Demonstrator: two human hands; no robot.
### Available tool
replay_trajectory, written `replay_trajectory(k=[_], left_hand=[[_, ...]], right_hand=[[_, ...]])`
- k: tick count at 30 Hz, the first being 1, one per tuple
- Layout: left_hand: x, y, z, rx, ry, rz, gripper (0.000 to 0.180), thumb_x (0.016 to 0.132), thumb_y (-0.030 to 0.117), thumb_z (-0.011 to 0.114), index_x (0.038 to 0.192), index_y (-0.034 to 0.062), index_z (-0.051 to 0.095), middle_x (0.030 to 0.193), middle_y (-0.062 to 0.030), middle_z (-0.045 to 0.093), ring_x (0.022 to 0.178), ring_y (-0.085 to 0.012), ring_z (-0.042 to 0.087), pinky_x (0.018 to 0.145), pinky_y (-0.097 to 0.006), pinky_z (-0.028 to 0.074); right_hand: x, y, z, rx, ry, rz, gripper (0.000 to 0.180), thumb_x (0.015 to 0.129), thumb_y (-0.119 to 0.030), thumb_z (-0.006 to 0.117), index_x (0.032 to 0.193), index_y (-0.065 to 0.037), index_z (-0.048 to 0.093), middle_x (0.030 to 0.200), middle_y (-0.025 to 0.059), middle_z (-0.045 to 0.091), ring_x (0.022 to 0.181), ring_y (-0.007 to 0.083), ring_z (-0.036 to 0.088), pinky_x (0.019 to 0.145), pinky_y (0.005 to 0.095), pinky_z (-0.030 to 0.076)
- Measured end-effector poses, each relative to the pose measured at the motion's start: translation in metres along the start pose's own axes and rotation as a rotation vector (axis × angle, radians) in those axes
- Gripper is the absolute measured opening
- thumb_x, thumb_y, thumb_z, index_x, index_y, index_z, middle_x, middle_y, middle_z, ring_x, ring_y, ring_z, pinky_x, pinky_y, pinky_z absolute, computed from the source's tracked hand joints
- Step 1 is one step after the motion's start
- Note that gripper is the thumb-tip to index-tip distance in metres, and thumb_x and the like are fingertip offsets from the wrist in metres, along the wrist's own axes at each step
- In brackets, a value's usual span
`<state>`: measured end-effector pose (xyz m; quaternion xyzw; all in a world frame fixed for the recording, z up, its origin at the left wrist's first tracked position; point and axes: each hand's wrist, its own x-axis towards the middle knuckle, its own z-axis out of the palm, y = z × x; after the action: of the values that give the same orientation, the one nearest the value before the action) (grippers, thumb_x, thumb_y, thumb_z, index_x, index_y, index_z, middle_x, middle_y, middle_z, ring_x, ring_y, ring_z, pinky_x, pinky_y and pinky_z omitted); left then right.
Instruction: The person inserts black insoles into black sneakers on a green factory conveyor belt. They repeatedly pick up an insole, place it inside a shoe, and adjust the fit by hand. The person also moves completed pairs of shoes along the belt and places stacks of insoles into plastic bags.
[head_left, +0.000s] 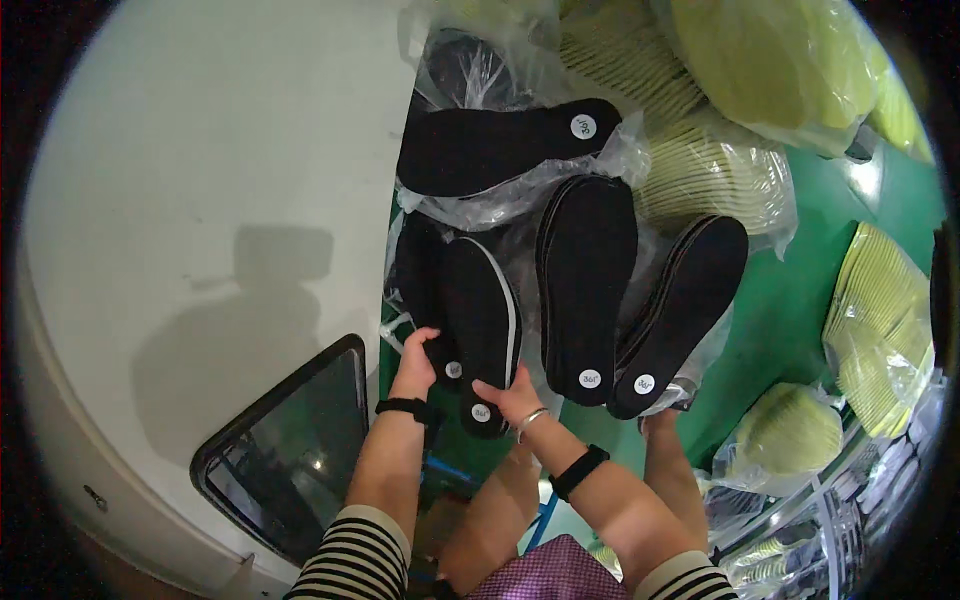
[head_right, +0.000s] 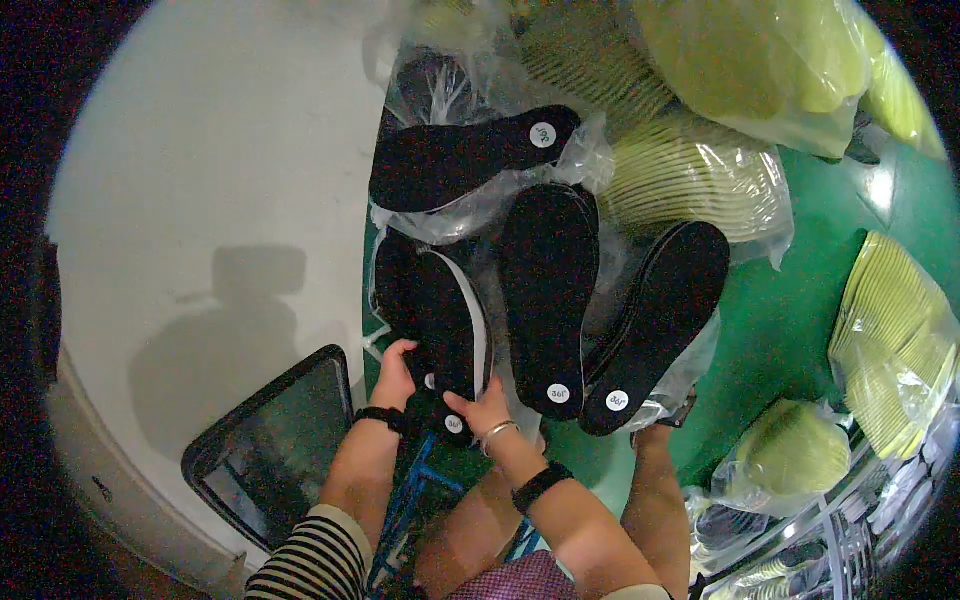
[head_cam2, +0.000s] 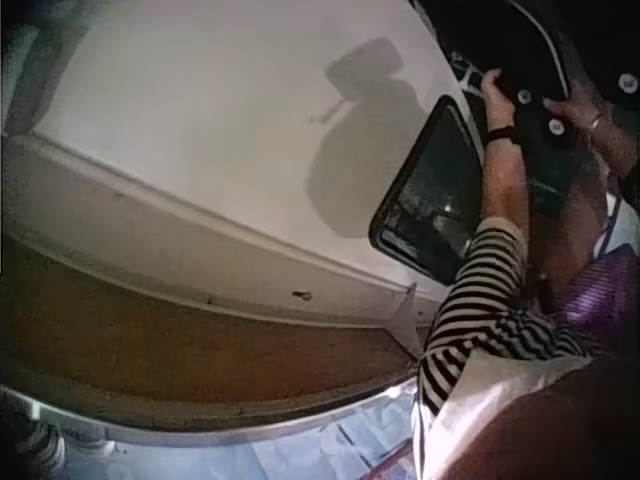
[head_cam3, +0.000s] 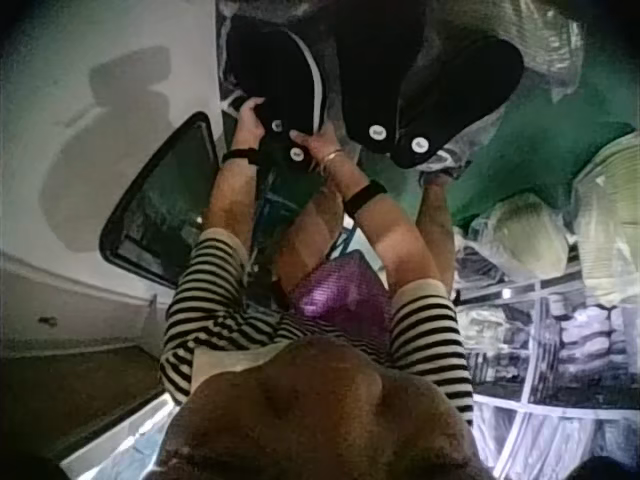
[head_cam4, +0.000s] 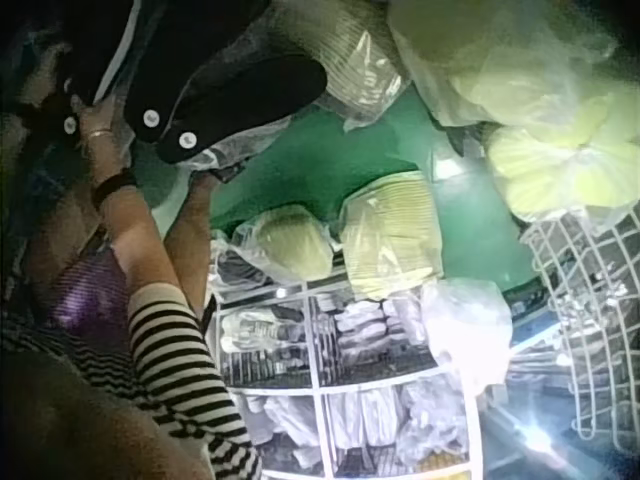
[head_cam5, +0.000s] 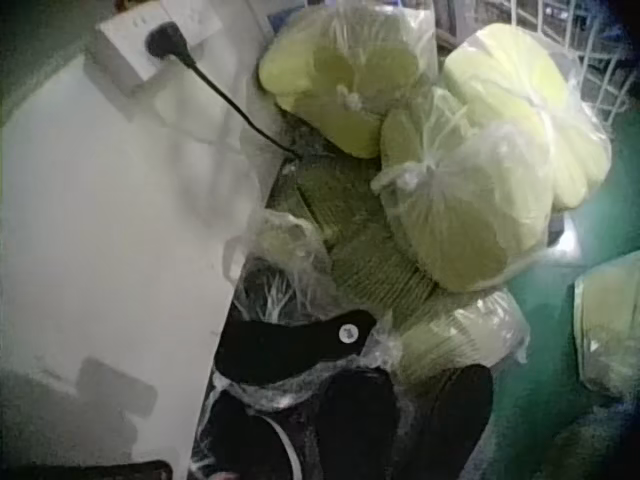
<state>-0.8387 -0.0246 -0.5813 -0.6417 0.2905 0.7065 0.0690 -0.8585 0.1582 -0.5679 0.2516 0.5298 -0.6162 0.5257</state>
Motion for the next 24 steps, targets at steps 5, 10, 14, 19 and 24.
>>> replay_trajectory(k=[5,10,14,19,24], left_hand=[[-0.007,0.015,0.006,0.051,0.065,0.233,0.036,0.073,0.017,0.055,0.105,0.0017,0.049,0.103,-0.0103,0.054,0.096,-0.0252,0.051,0.086,-0.036,0.040],[-0.010,0.016,0.036,0.303,0.295,0.249,0.044,0.077,0.015,0.053,0.117,0.0015,0.041,0.114,-0.0101,0.049,0.103,-0.0240,0.047,0.089,-0.034,0.037],[-0.054,0.008,0.059,0.421,0.281,0.326,0.041,0.080,0.022,0.050,0.117,0.0063,0.040,0.105,-0.0073,0.050,0.090,-0.0181,0.048,0.075,-0.028,0.038],[-0.073,-0.043,0.037,0.684,0.559,0.535,0.052,0.077,0.013,0.055,0.122,-0.0030,0.033,0.123,-0.0182,0.038,0.112,-0.0296,0.037,0.095,-0.036,0.028],[-0.159,-0.107,0.072,1.034,0.438,0.479,0.055,0.074,0.018,0.058,0.120,-0.0019,0.035,0.124,-0.0204,0.033,0.115,-0.0331,0.031,0.095,-0.040,0.028]], right_hand=[[0.005,-0.076,0.010,-0.141,-0.088,-0.030,0.068,0.069,-0.026,0.069,0.119,0.005,0.034,0.111,0.0211,0.050,0.100,0.0267,0.051,0.086,0.0333,0.040],[0.022,-0.067,-0.003,-0.541,0.038,0.181,0.065,0.075,-0.039,0.057,0.117,0.007,0.037,0.107,0.0283,0.050,0.103,0.0370,0.049,0.086,0.0380,0.039],[-0.023,-0.042,-0.029,-0.500,-0.074,-0.044,0.059,0.078,-0.033,0.056,0.118,0.006,0.037,0.108,0.0238,0.051,0.100,0.0319,0.051,0.083,0.0360,0.041],[-0.118,-0.056,-0.072,-0.285,-0.370,0.113,0.052,0.082,-0.029,0.054,0.121,0.000,0.038,0.110,0.0128,0.053,0.098,0.0192,0.052,0.080,0.0295,0.043],[-0.222,-0.111,-0.157,0.249,-0.152,0.134,0.047,0.081,-0.032,0.055,0.120,-0.009,0.043,0.105,0.0017,0.054,0.091,0.0136,0.054,0.073,0.0280,0.044]])
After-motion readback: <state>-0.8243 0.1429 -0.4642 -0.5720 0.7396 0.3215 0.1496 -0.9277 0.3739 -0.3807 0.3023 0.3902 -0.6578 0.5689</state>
